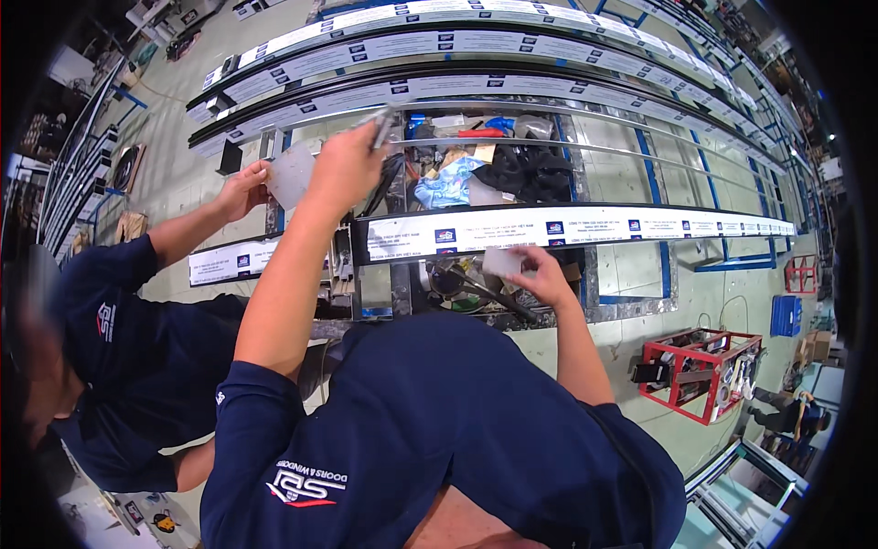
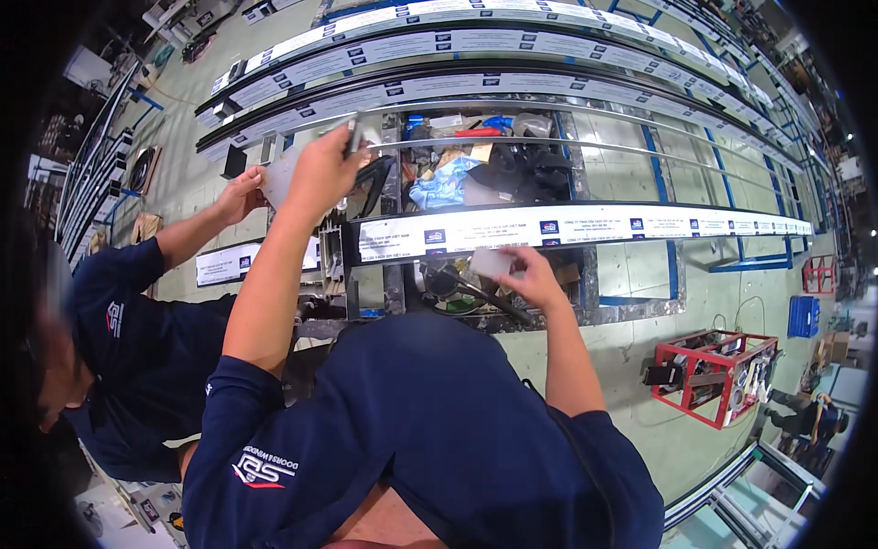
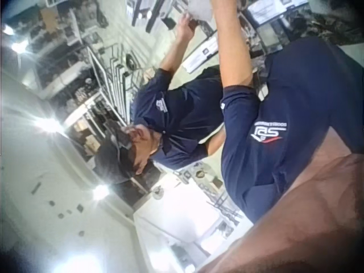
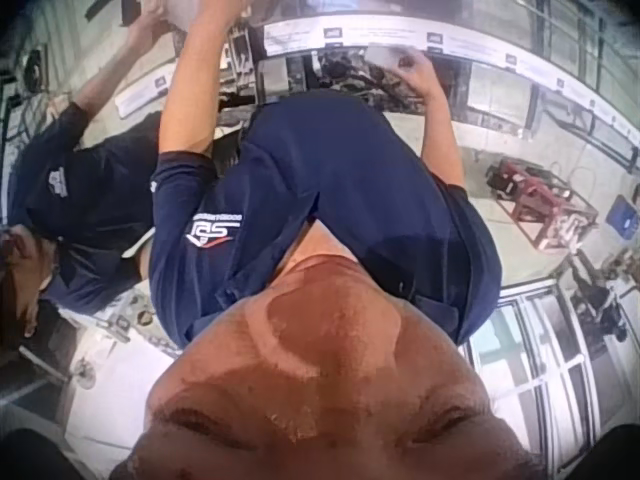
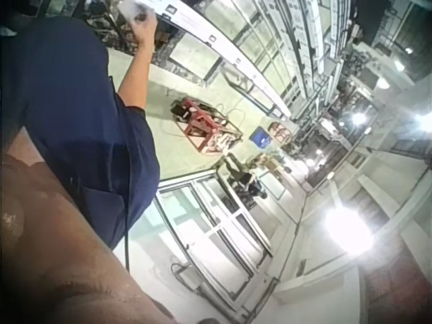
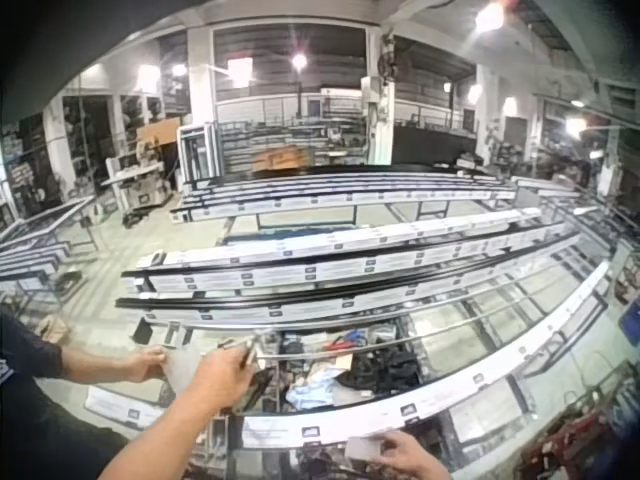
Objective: Use a power drill to fasten components and assemble a long metal door or window frame on a fabrication floor.
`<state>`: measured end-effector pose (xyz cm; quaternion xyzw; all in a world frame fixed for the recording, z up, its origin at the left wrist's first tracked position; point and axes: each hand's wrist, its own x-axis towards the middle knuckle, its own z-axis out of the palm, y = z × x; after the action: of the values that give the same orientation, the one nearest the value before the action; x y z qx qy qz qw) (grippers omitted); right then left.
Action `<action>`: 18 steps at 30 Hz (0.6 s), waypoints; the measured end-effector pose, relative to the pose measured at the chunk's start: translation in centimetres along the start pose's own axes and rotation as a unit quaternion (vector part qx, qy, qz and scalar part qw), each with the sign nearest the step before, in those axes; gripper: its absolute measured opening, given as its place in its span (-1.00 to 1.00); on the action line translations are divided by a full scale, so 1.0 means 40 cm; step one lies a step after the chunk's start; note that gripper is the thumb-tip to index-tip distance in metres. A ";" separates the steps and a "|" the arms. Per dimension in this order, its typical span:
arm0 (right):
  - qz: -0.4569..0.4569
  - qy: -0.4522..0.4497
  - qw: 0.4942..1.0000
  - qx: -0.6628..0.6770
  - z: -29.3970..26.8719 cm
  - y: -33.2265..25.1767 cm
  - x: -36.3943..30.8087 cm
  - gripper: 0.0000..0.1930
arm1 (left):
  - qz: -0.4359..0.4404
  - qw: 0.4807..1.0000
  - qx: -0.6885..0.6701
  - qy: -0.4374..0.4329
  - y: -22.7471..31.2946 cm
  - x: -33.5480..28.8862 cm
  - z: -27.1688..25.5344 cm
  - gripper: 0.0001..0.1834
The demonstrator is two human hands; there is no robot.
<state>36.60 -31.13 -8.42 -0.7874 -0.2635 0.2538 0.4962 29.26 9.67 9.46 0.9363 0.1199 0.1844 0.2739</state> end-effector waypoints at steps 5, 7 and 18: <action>0.045 -0.001 0.987 -0.151 0.009 0.095 -0.085 -0.38 | -0.028 0.995 0.022 0.097 -0.096 0.020 0.019 -0.84; 0.093 0.026 0.981 -0.170 0.032 0.130 -0.089 -0.36 | -0.033 0.993 0.012 0.109 -0.123 0.016 0.029 -0.87; 0.127 0.008 0.947 -0.293 0.040 0.122 -0.047 -0.30 | 0.036 0.987 -0.056 0.143 -0.051 0.060 -0.066 -0.92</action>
<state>34.96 -33.13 -13.24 -0.9270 -0.2201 0.2204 0.2089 30.09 13.36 11.05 0.8870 0.1133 0.3328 0.2994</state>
